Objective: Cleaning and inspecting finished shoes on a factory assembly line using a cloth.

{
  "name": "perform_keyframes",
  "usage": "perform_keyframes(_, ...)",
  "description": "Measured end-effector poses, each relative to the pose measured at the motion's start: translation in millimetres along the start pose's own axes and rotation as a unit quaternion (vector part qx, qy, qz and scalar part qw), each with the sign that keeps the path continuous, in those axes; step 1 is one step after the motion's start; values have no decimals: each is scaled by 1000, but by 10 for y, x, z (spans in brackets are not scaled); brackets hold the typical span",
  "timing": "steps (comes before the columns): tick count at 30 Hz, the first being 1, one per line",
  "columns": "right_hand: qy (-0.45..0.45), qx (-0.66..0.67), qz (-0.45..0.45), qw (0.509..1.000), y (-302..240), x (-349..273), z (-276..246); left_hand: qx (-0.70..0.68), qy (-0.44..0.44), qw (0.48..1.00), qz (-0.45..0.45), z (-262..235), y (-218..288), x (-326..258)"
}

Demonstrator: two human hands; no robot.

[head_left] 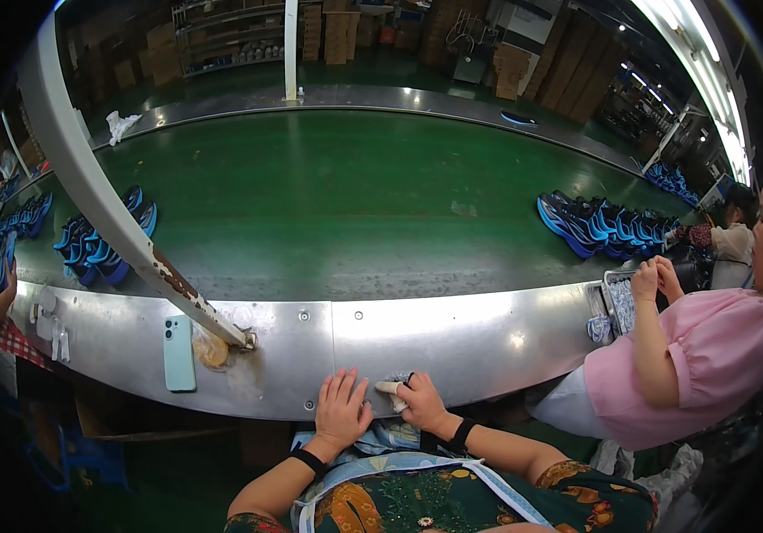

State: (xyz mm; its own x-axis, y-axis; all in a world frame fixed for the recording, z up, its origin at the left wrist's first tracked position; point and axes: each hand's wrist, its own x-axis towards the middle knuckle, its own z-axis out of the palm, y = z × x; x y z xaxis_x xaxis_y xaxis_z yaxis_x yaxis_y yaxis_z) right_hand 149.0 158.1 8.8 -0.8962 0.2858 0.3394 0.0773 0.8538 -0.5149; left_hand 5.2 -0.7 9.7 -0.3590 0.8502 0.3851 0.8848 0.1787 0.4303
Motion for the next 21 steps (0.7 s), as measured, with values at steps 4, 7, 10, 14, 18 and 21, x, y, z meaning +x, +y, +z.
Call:
perform_keyframes(4,3,0,2,1000,2,-8,-4,-6,-3,1000,5,-9,-1,29)
perform_keyframes(7,8,0,15,1000,47,-11,-15,-25,-28,999,11,30,3,92)
perform_keyframes(10,10,11,16,1000,-4,18,-20,1,-24,1000,-11,26,-18,17)
perform_keyframes(14,-3,11,5,1000,37,22,-20,3,-29,1000,-8,38,-6,34)
perform_keyframes(18,-7,1,8,1000,68,-11,-20,0,-33,999,0,67,14,74)
perform_keyframes(21,7,8,6,1000,41,-16,-17,-1,-30,1000,0,56,13,51)
